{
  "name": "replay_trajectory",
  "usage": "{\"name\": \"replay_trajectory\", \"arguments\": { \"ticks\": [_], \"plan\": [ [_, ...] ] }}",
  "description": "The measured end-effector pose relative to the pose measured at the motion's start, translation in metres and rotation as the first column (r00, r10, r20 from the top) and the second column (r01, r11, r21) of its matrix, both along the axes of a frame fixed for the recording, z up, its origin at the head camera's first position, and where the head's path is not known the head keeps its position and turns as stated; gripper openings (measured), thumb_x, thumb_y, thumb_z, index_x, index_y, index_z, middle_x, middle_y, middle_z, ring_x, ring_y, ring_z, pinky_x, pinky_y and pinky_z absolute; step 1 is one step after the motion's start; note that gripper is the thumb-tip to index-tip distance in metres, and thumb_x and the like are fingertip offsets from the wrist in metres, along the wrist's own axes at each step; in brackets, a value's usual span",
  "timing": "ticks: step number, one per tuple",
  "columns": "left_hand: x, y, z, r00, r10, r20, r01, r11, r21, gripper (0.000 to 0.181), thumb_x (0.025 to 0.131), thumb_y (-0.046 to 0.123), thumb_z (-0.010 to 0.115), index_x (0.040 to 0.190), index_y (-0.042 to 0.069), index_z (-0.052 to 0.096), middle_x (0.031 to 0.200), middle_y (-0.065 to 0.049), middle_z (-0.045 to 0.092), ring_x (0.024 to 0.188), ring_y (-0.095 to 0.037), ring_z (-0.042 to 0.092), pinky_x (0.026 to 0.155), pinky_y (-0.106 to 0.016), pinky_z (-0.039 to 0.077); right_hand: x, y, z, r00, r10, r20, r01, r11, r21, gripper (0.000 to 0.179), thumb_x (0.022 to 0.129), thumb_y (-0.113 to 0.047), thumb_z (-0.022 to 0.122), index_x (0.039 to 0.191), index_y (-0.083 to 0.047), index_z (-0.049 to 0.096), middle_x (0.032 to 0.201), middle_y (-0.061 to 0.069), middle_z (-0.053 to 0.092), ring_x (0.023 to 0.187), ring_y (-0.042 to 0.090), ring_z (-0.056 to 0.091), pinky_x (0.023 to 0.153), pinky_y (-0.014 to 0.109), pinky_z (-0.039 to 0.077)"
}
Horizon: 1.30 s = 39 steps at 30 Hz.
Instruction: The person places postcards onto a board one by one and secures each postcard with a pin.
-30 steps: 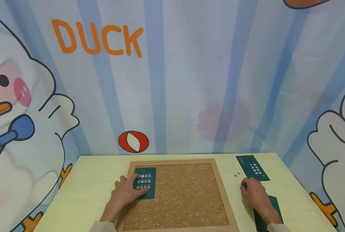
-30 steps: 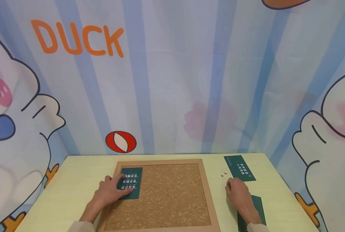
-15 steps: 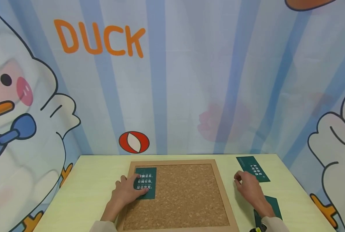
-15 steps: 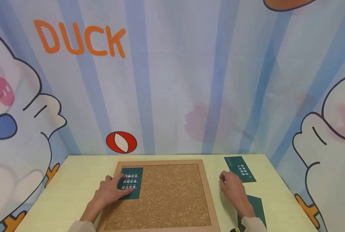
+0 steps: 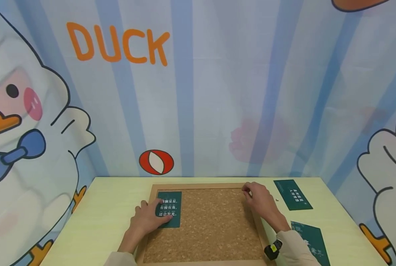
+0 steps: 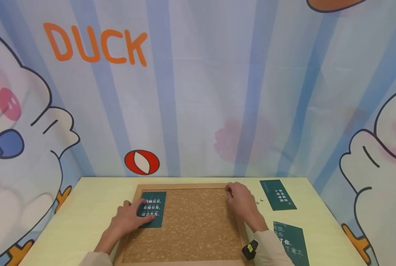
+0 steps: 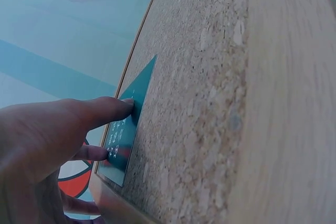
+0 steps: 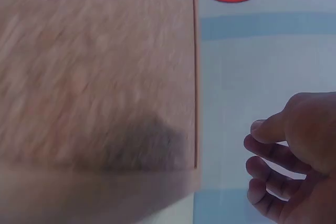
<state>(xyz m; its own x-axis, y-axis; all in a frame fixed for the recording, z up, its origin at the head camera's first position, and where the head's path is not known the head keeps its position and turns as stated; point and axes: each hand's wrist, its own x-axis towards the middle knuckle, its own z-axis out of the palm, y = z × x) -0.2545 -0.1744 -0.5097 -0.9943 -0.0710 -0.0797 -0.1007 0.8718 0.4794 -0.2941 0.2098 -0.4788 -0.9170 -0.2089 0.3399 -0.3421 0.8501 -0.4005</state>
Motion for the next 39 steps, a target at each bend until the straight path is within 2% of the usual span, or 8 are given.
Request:
{"name": "replay_trajectory", "arguments": {
  "ticks": [7, 13, 20, 24, 28, 32, 39],
  "plan": [
    [0.003, -0.001, 0.004, 1.0, -0.017, -0.022, 0.017, 1.0, 0.01, 0.076, 0.082, 0.056, 0.083, 0.142, 0.015, 0.06, 0.126, -0.03, 0.05, 0.111, -0.047, 0.05, 0.084, -0.071, 0.048, -0.012, -0.039, 0.013, 0.996, 0.089, 0.018, -0.087, 0.994, -0.06, 0.01, 0.1, -0.005, 0.068, 0.109, -0.007, 0.072, 0.097, 0.004, 0.071, 0.082, 0.018, 0.066, 0.068, 0.038, 0.056],
    [0.001, -0.002, 0.0, 1.0, -0.015, -0.024, 0.015, 1.0, -0.002, 0.078, 0.081, 0.058, 0.082, 0.143, 0.017, 0.059, 0.126, -0.029, 0.05, 0.111, -0.047, 0.05, 0.084, -0.07, 0.048, -0.022, -0.065, 0.018, 0.982, 0.186, 0.011, -0.184, 0.976, -0.113, 0.014, 0.1, -0.007, 0.069, 0.114, -0.008, 0.072, 0.102, 0.006, 0.074, 0.079, 0.017, 0.068, 0.069, 0.039, 0.056],
    [-0.001, -0.002, -0.002, 1.0, -0.014, -0.016, 0.014, 1.0, -0.005, 0.078, 0.081, 0.059, 0.083, 0.143, 0.017, 0.059, 0.125, -0.028, 0.05, 0.11, -0.045, 0.05, 0.083, -0.069, 0.049, -0.033, -0.096, 0.016, 0.969, 0.246, 0.019, -0.24, 0.958, -0.159, 0.011, 0.099, -0.008, 0.071, 0.109, -0.009, 0.076, 0.1, 0.005, 0.076, 0.083, 0.018, 0.069, 0.073, 0.038, 0.056],
    [0.0, -0.004, -0.002, 1.0, -0.011, -0.019, 0.011, 1.0, -0.006, 0.078, 0.081, 0.059, 0.083, 0.143, 0.017, 0.059, 0.125, -0.028, 0.05, 0.11, -0.045, 0.049, 0.083, -0.069, 0.049, -0.039, -0.112, 0.011, 0.956, 0.295, 0.009, -0.286, 0.935, -0.212, 0.009, 0.099, -0.005, 0.07, 0.105, -0.006, 0.077, 0.096, 0.006, 0.075, 0.081, 0.018, 0.069, 0.069, 0.035, 0.056],
    [-0.001, -0.004, -0.004, 1.0, -0.011, -0.02, 0.011, 1.0, -0.008, 0.078, 0.081, 0.059, 0.083, 0.143, 0.018, 0.059, 0.125, -0.028, 0.051, 0.111, -0.046, 0.05, 0.083, -0.069, 0.049, -0.042, -0.124, 0.003, 0.941, 0.335, 0.038, -0.313, 0.909, -0.275, 0.009, 0.1, -0.004, 0.069, 0.103, -0.004, 0.077, 0.095, 0.005, 0.074, 0.082, 0.017, 0.067, 0.069, 0.032, 0.055],
    [-0.001, -0.005, -0.004, 1.0, -0.008, -0.018, 0.008, 1.0, -0.01, 0.078, 0.081, 0.059, 0.083, 0.143, 0.018, 0.059, 0.124, -0.027, 0.051, 0.109, -0.045, 0.05, 0.083, -0.068, 0.049, -0.043, -0.137, -0.005, 0.927, 0.354, 0.121, -0.298, 0.894, -0.336, 0.01, 0.101, -0.005, 0.067, 0.101, -0.001, 0.077, 0.093, 0.004, 0.071, 0.081, 0.018, 0.062, 0.069, 0.031, 0.053],
    [-0.001, -0.005, -0.004, 1.0, -0.008, -0.029, 0.007, 1.0, -0.007, 0.077, 0.081, 0.059, 0.082, 0.142, 0.018, 0.06, 0.123, -0.026, 0.051, 0.108, -0.044, 0.05, 0.083, -0.068, 0.049, -0.044, -0.161, -0.017, 0.906, 0.306, 0.291, -0.153, 0.88, -0.45, 0.012, 0.102, -0.007, 0.066, 0.1, -0.002, 0.076, 0.09, 0.005, 0.065, 0.081, 0.018, 0.055, 0.069, 0.032, 0.048]
  ]
}}
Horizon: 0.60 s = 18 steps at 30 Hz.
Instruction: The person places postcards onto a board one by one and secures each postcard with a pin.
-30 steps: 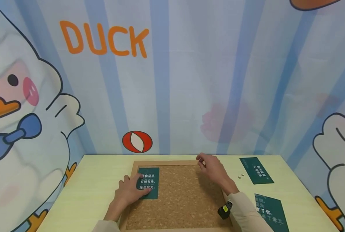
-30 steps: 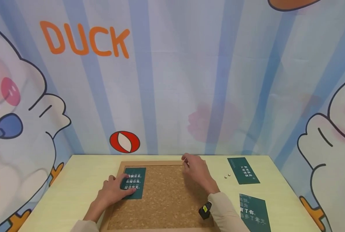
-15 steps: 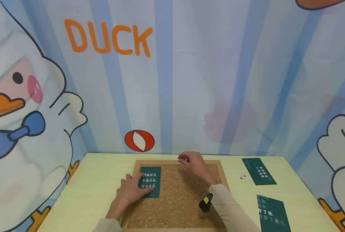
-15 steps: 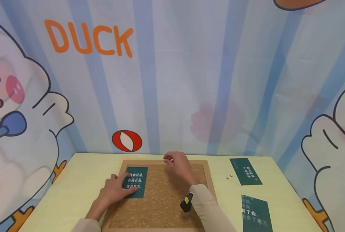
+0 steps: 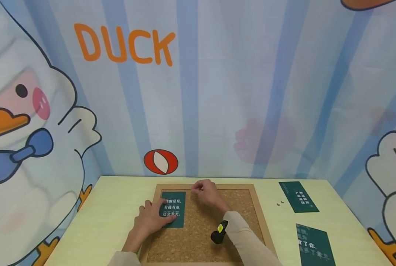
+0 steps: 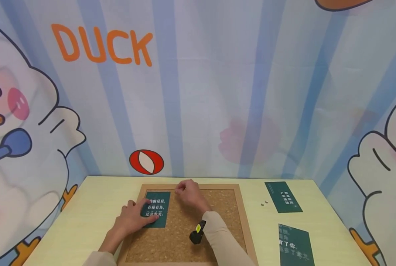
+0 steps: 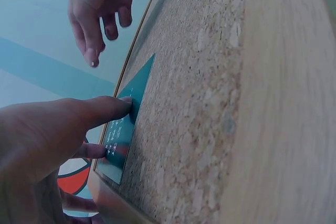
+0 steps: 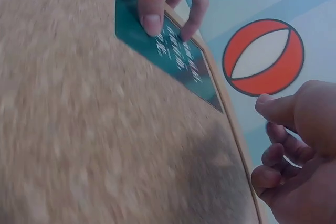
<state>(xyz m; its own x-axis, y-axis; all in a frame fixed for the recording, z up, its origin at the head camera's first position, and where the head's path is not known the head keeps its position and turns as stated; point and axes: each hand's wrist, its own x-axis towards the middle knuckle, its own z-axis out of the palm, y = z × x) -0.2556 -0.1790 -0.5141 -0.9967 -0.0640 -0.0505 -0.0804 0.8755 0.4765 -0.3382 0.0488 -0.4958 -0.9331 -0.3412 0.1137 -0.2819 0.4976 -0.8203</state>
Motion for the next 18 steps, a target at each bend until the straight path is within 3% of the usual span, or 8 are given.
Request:
{"name": "replay_trajectory", "arguments": {
  "ticks": [10, 18],
  "plan": [
    [-0.001, 0.0, -0.001, 1.0, 0.005, 0.024, -0.005, 1.0, 0.0, 0.078, 0.081, 0.062, 0.081, 0.143, 0.019, 0.059, 0.123, -0.025, 0.05, 0.109, -0.043, 0.048, 0.084, -0.068, 0.048, -0.004, -0.031, -0.001, 0.978, -0.134, 0.162, 0.142, 0.989, -0.036, 0.011, 0.098, -0.009, 0.071, 0.093, -0.004, 0.079, 0.089, 0.005, 0.067, 0.08, 0.021, 0.055, 0.066, 0.032, 0.046],
    [0.001, 0.001, 0.003, 1.0, 0.001, 0.013, -0.001, 1.0, -0.007, 0.076, 0.082, 0.06, 0.081, 0.142, 0.018, 0.06, 0.121, -0.025, 0.05, 0.107, -0.043, 0.049, 0.081, -0.066, 0.049, -0.012, -0.044, -0.011, 0.953, -0.215, 0.214, 0.216, 0.976, 0.019, 0.011, 0.095, -0.008, 0.074, 0.087, -0.002, 0.078, 0.08, 0.004, 0.064, 0.073, 0.018, 0.053, 0.061, 0.029, 0.041]
  ]
}}
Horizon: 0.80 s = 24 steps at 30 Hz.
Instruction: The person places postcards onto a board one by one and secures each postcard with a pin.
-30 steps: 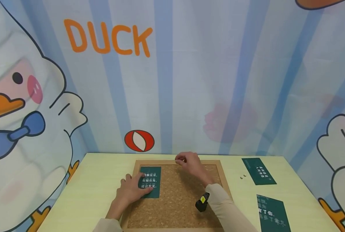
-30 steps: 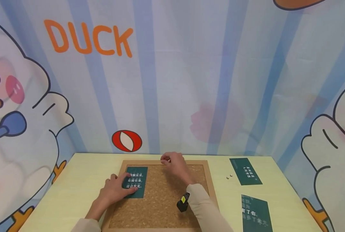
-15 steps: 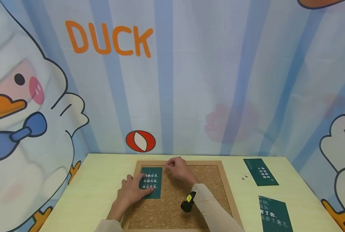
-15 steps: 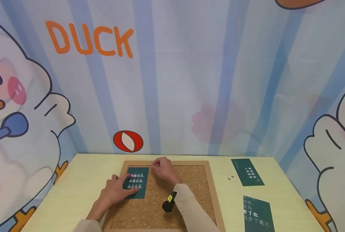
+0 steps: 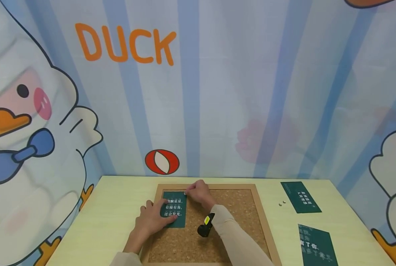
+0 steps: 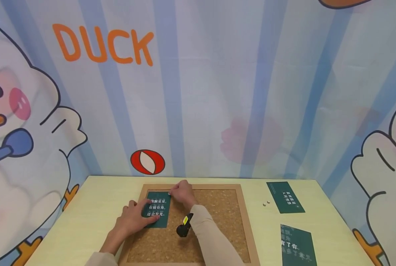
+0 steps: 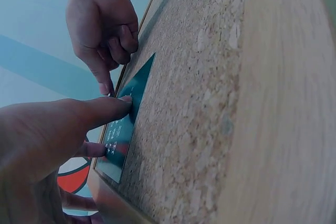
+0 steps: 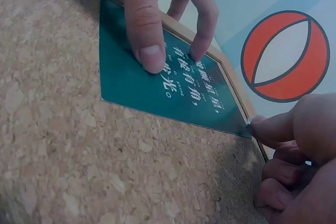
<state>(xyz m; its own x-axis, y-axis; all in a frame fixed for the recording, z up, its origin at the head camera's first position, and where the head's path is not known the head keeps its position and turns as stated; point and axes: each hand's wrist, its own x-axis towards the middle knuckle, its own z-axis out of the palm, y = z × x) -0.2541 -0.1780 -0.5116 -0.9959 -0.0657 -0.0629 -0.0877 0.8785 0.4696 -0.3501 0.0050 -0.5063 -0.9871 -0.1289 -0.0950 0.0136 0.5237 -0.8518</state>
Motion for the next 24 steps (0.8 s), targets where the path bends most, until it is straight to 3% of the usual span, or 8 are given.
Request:
{"name": "replay_trajectory", "arguments": {
  "ticks": [8, 13, 24],
  "plan": [
    [0.0011, 0.0004, 0.001, 1.0, 0.001, -0.007, -0.001, 1.0, -0.004, 0.076, 0.082, 0.06, 0.082, 0.142, 0.018, 0.06, 0.121, -0.024, 0.051, 0.107, -0.042, 0.049, 0.08, -0.065, 0.049, -0.0004, -0.0004, 0.0003, 1.0, 0.006, 0.024, -0.005, 1.0, -0.029, 0.016, 0.095, -0.007, 0.073, 0.082, 0.001, 0.078, 0.068, 0.002, 0.053, 0.066, 0.018, 0.049, 0.059, 0.031, 0.038],
    [0.0017, 0.0007, 0.0011, 1.0, 0.006, -0.004, -0.006, 1.0, -0.003, 0.076, 0.082, 0.06, 0.082, 0.142, 0.018, 0.06, 0.12, -0.024, 0.051, 0.106, -0.042, 0.049, 0.08, -0.065, 0.049, 0.0003, -0.0019, 0.0017, 1.0, 0.003, 0.01, -0.003, 1.0, -0.021, 0.017, 0.094, -0.009, 0.075, 0.08, 0.0, 0.077, 0.068, 0.0, 0.055, 0.064, 0.017, 0.049, 0.058, 0.03, 0.038],
    [0.0009, 0.0007, -0.0005, 1.0, 0.02, 0.002, -0.02, 1.0, -0.008, 0.077, 0.082, 0.06, 0.082, 0.143, 0.019, 0.06, 0.12, -0.023, 0.051, 0.108, -0.041, 0.048, 0.083, -0.065, 0.049, -0.0002, -0.0065, 0.0055, 1.0, -0.02, -0.01, 0.021, 0.998, 0.055, 0.022, 0.09, -0.006, 0.077, 0.069, 0.001, 0.072, 0.062, 0.002, 0.052, 0.06, 0.019, 0.049, 0.056, 0.031, 0.037]
  ]
}}
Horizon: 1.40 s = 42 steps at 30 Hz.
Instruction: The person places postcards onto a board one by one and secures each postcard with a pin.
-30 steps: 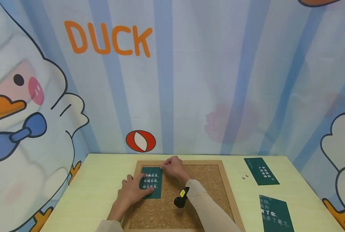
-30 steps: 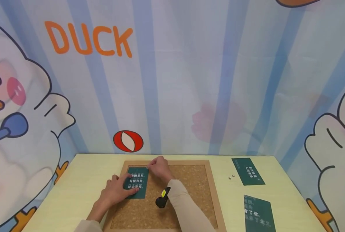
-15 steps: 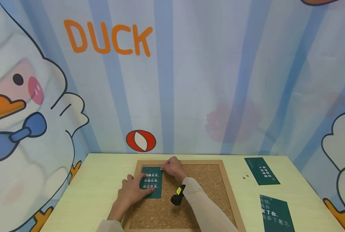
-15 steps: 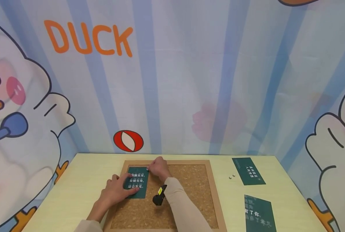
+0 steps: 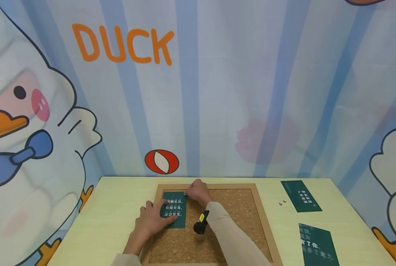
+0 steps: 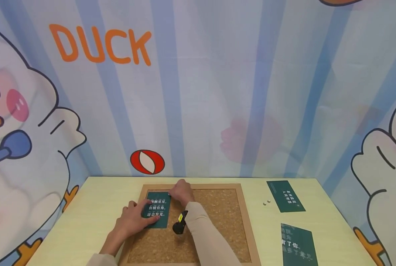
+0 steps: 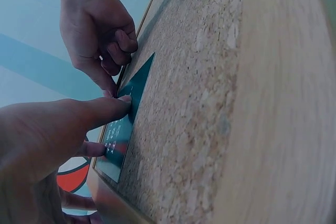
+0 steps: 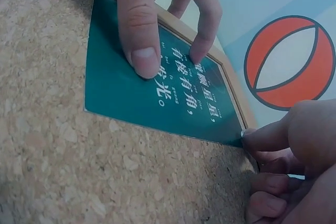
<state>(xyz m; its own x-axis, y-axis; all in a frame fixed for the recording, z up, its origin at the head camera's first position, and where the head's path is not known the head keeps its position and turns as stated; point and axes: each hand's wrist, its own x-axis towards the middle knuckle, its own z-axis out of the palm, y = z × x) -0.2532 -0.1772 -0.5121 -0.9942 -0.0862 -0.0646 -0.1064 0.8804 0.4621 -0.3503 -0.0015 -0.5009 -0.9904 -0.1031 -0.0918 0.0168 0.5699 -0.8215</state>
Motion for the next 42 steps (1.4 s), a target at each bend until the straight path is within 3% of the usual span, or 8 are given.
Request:
{"name": "replay_trajectory", "arguments": {
  "ticks": [6, 22, 32, 39, 42],
  "plan": [
    [-0.0005, 0.0003, 0.0009, 1.0, -0.003, -0.001, 0.003, 1.0, 0.002, 0.079, 0.082, 0.06, 0.082, 0.144, 0.017, 0.059, 0.119, -0.023, 0.05, 0.107, -0.042, 0.048, 0.082, -0.065, 0.049, -0.001, -0.0027, -0.0006, 0.999, -0.043, 0.009, 0.042, 0.998, 0.036, 0.025, 0.088, -0.009, 0.079, 0.066, -0.004, 0.07, 0.065, 0.003, 0.056, 0.061, 0.019, 0.05, 0.054, 0.031, 0.038],
    [-0.0018, 0.002, 0.0033, 1.0, 0.007, 0.003, -0.006, 1.0, -0.015, 0.078, 0.082, 0.06, 0.081, 0.144, 0.018, 0.059, 0.12, -0.023, 0.05, 0.109, -0.042, 0.048, 0.084, -0.066, 0.05, -0.0054, -0.0041, 0.0037, 0.994, -0.105, 0.038, 0.101, 0.991, 0.089, 0.031, 0.085, -0.011, 0.08, 0.062, -0.008, 0.059, 0.062, 0.003, 0.046, 0.057, 0.021, 0.045, 0.052, 0.035, 0.033],
    [-0.0012, 0.0018, 0.002, 1.0, -0.001, -0.017, 0.0, 1.0, -0.028, 0.079, 0.082, 0.06, 0.081, 0.144, 0.016, 0.059, 0.12, -0.025, 0.051, 0.109, -0.043, 0.049, 0.082, -0.066, 0.05, -0.0067, -0.0056, 0.0011, 0.995, -0.104, 0.011, 0.1, 0.981, 0.166, 0.022, 0.085, -0.014, 0.079, 0.069, -0.009, 0.064, 0.068, 0.005, 0.056, 0.061, 0.021, 0.052, 0.054, 0.035, 0.037],
    [-0.0001, 0.0025, 0.002, 1.0, -0.002, -0.02, 0.002, 1.0, -0.016, 0.079, 0.082, 0.059, 0.081, 0.143, 0.015, 0.059, 0.12, -0.026, 0.05, 0.109, -0.044, 0.049, 0.082, -0.067, 0.05, -0.0019, -0.0049, -0.0016, 0.997, -0.074, -0.033, 0.079, 0.983, 0.169, 0.039, 0.087, -0.014, 0.077, 0.058, -0.014, 0.05, 0.056, -0.001, 0.04, 0.052, 0.018, 0.041, 0.05, 0.034, 0.03],
    [0.0002, 0.002, 0.0008, 1.0, 0.003, -0.018, -0.003, 1.0, -0.007, 0.079, 0.081, 0.059, 0.082, 0.143, 0.015, 0.06, 0.12, -0.026, 0.05, 0.108, -0.044, 0.05, 0.081, -0.067, 0.05, 0.0014, -0.0029, -0.0037, 0.997, -0.055, -0.049, 0.062, 0.987, 0.145, 0.042, 0.09, -0.017, 0.078, 0.057, -0.014, 0.053, 0.055, -0.002, 0.041, 0.052, 0.017, 0.042, 0.05, 0.034, 0.031]
  ]
}}
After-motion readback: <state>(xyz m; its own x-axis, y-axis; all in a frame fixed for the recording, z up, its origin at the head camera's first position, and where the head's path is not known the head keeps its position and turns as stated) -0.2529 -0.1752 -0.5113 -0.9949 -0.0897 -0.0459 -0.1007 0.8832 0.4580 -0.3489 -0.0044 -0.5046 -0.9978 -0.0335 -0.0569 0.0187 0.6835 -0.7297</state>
